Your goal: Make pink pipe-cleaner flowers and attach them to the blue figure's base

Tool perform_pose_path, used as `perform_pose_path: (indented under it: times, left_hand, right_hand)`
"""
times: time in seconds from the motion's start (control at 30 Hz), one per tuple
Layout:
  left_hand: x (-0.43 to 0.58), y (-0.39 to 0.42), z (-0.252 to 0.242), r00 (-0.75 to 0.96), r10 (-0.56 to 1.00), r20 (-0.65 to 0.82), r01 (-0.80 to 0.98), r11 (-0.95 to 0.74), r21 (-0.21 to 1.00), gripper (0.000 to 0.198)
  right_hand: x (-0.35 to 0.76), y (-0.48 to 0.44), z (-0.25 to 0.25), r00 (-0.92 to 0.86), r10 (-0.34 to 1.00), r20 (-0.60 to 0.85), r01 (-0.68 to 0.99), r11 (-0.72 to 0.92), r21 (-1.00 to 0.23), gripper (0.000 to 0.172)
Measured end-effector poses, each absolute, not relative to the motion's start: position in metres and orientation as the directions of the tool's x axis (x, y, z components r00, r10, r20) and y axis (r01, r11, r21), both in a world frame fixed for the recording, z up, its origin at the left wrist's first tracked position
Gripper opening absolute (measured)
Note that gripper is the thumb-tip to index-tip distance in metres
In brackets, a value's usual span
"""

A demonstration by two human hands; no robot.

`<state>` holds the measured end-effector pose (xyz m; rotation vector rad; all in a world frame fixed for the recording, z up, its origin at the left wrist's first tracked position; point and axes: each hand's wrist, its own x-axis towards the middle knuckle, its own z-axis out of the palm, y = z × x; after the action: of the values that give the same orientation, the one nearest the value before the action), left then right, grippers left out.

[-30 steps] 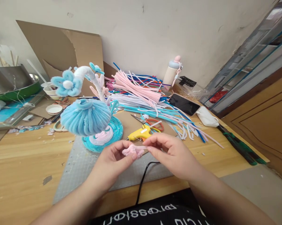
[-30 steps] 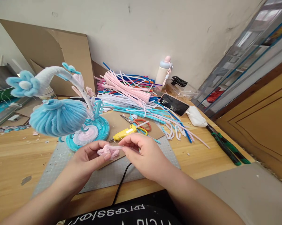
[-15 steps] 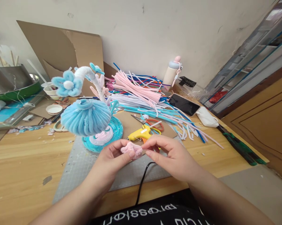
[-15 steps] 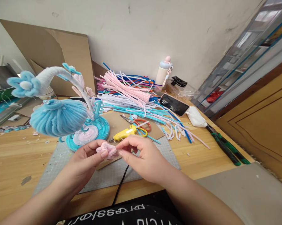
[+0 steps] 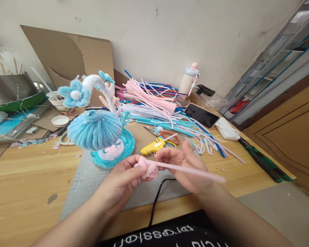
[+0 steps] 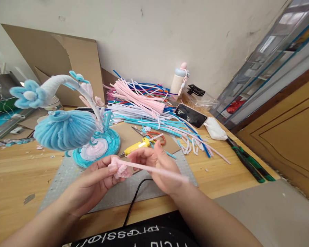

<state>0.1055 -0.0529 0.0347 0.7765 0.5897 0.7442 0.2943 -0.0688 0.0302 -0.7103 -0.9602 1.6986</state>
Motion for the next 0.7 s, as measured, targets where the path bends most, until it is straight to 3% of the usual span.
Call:
perform_pose_path:
  times: [0.13, 0.2, 0.27, 0.37, 0.43, 0.57, 0.63, 0.7]
  left_hand:
    - [0.104, -0.056, 0.032, 0.526, 0.834, -0.167, -0.281, 0.355, 0.892, 0.018]
    - [0.103, -0.058, 0.031, 0.492, 0.869, -0.050, -0.184, 0.160, 0.970, 0.018]
    - [0.102, -0.059, 0.033, 0.479, 0.863, 0.159, -0.076, -0.140, 0.987, 0.014]
    - [0.099, -0.060, 0.040, 0.517, 0.706, 0.484, 0.076, -0.602, 0.795, 0.017]
    - [0.098, -0.061, 0.044, 0.564, 0.579, 0.588, 0.138, -0.768, 0.625, 0.024]
    - [0.095, -0.065, 0.045, 0.603, 0.499, 0.623, 0.195, -0.849, 0.491, 0.030]
    - [0.096, -0.066, 0.043, 0.591, 0.534, 0.605, 0.169, -0.815, 0.555, 0.028]
    - [0.099, -0.067, 0.039, 0.542, 0.657, 0.523, 0.087, -0.664, 0.743, 0.021]
  right_hand:
    - [0.290, -0.064, 0.019, -0.139, 0.961, -0.238, -0.691, -0.266, -0.672, 0.048]
    - [0.291, -0.062, 0.014, -0.107, 0.954, -0.281, -0.733, -0.267, -0.626, 0.031]
    - [0.292, -0.061, 0.011, -0.085, 0.964, -0.253, -0.755, -0.228, -0.616, 0.018]
    - [0.292, -0.062, 0.009, -0.054, 0.975, -0.216, -0.763, -0.180, -0.621, 0.015]
    - [0.293, -0.062, 0.009, -0.056, 0.971, -0.232, -0.764, -0.191, -0.616, 0.020]
    - [0.294, -0.063, 0.012, -0.051, 0.968, -0.247, -0.761, -0.198, -0.618, 0.018]
    - [0.296, -0.062, 0.014, -0.057, 0.966, -0.251, -0.777, -0.201, -0.597, 0.023]
    - [0.297, -0.061, 0.015, -0.079, 0.959, -0.272, -0.799, -0.224, -0.558, 0.027]
